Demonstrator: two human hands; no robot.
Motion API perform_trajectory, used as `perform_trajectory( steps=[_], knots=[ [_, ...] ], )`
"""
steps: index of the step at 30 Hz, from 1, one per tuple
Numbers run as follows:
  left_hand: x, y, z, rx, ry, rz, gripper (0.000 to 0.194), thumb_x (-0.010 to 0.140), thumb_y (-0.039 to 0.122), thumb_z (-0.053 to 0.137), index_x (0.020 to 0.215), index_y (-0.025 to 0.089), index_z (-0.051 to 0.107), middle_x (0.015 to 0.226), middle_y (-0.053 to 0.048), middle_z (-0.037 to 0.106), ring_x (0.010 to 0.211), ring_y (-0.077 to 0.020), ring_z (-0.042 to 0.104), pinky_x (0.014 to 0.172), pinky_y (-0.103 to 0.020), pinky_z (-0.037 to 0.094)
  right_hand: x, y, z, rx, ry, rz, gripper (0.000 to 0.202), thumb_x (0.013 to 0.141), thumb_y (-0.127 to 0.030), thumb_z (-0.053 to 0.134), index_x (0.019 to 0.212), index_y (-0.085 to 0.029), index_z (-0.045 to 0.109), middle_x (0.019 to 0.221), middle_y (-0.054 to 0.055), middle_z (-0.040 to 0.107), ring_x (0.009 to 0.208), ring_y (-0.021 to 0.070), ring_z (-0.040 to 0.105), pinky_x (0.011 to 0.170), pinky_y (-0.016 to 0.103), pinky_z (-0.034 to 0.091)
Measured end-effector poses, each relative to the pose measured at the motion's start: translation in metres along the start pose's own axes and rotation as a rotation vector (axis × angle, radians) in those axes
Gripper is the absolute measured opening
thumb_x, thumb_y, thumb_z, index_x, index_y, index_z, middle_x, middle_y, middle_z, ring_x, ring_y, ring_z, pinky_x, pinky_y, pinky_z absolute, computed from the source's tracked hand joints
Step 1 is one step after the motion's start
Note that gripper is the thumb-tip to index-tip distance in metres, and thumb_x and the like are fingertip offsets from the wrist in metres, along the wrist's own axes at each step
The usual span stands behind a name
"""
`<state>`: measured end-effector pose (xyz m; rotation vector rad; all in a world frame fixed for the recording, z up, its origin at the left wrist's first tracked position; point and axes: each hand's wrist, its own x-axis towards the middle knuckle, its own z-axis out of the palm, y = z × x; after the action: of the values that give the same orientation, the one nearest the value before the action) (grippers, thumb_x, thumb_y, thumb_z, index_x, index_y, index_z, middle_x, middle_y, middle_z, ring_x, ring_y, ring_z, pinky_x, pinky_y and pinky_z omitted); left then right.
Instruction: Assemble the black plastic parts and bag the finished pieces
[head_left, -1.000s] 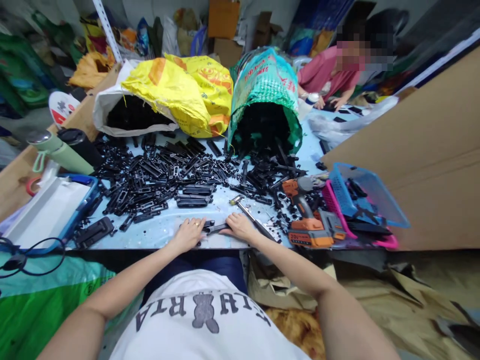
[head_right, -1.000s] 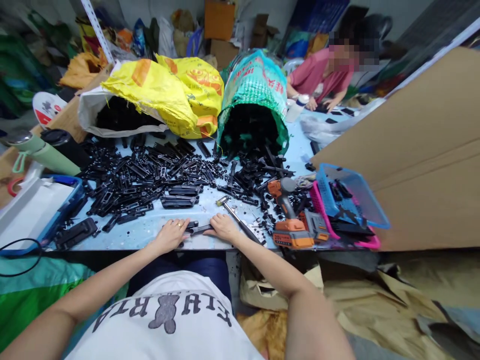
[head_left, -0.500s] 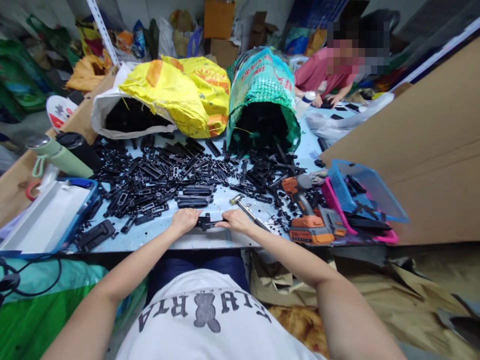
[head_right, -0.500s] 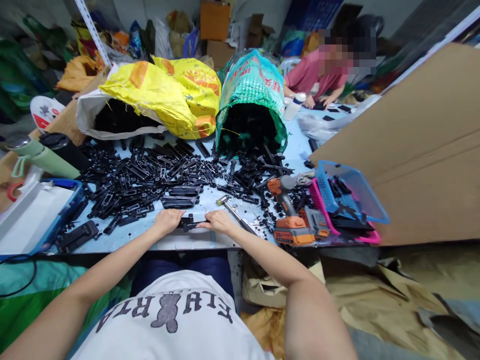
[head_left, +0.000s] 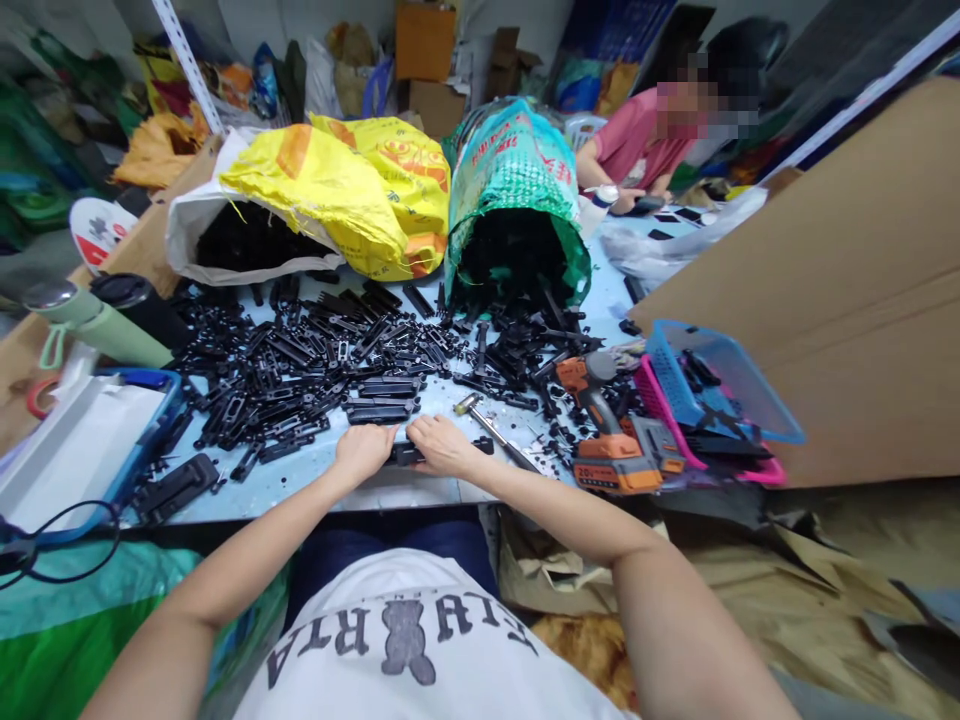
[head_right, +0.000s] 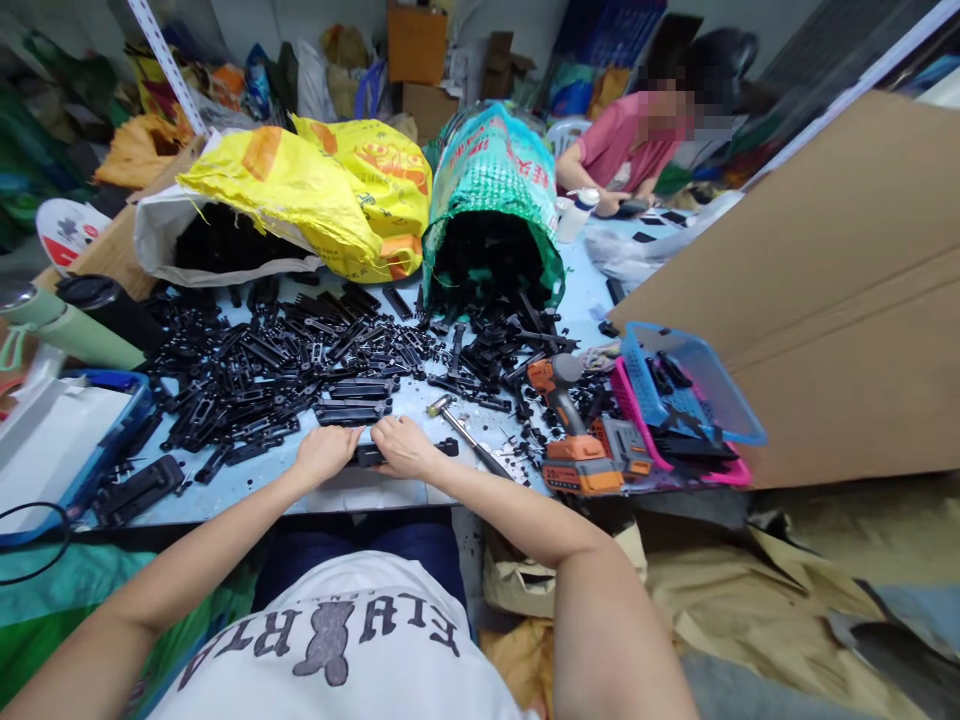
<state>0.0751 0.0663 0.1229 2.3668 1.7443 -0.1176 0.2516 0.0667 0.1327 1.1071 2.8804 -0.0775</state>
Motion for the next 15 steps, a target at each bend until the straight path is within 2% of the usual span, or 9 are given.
perform_trajectory(
  steps=[4,8,11,13,15],
  knots=[
    [-0.001,0.001,-0.005,0.002,0.02,-0.004,0.062,0.094,0.043,0.017,0.085,0.013,0.07,0.084,-0.014,0.069,0.081,-0.0255,0.066,0.071,-0.033,0.047,0.008,0.003,-0.001,-0.002,0.007,-0.078,0.04,0.082,-0.048,0.05,0.095,-0.01,0.053,0.091,0.012,0.056,0.085,0.0235,0.051,0.075,0.035,0.036],
    [-0.006,-0.006,-0.007,-0.009,0.048,0.021,0.059,0.094,0.043,0.019,0.082,0.014,0.069,0.082,-0.012,0.069,0.079,-0.0233,0.066,0.069,-0.03,0.046,0.002,0.009,-0.007,0.03,0.035,-0.09,0.049,0.082,-0.058,0.047,0.097,-0.012,0.054,0.09,0.012,0.059,0.083,0.0227,0.054,0.072,0.033,0.036],
    [-0.016,-0.015,-0.01,0.002,0.093,0.127,0.056,0.094,0.044,0.022,0.081,0.013,0.067,0.079,-0.012,0.068,0.077,-0.022,0.065,0.066,-0.029,0.044,-0.016,0.014,-0.011,0.027,-0.021,-0.017,0.06,0.079,-0.07,0.039,0.087,-0.014,0.057,0.08,0.011,0.062,0.074,0.0217,0.057,0.066,0.03,0.034],
    [-0.023,-0.021,-0.011,0.022,0.102,0.231,0.055,0.093,0.045,0.024,0.08,0.013,0.066,0.077,-0.012,0.067,0.074,-0.0215,0.064,0.064,-0.028,0.043,-0.03,0.016,-0.011,0.011,-0.072,0.036,0.063,0.079,-0.072,0.033,0.077,-0.014,0.058,0.07,0.011,0.062,0.065,0.0199,0.057,0.06,0.029,0.032],
    [-0.033,-0.026,-0.011,0.025,0.094,0.302,0.056,0.092,0.048,0.024,0.077,0.013,0.065,0.073,-0.012,0.066,0.07,-0.0206,0.063,0.062,-0.028,0.043,-0.042,0.016,-0.011,0.017,-0.072,0.026,0.065,0.082,-0.071,0.028,0.072,-0.014,0.058,0.066,0.01,0.062,0.059,0.018,0.056,0.057,0.028,0.029]
  ],
)
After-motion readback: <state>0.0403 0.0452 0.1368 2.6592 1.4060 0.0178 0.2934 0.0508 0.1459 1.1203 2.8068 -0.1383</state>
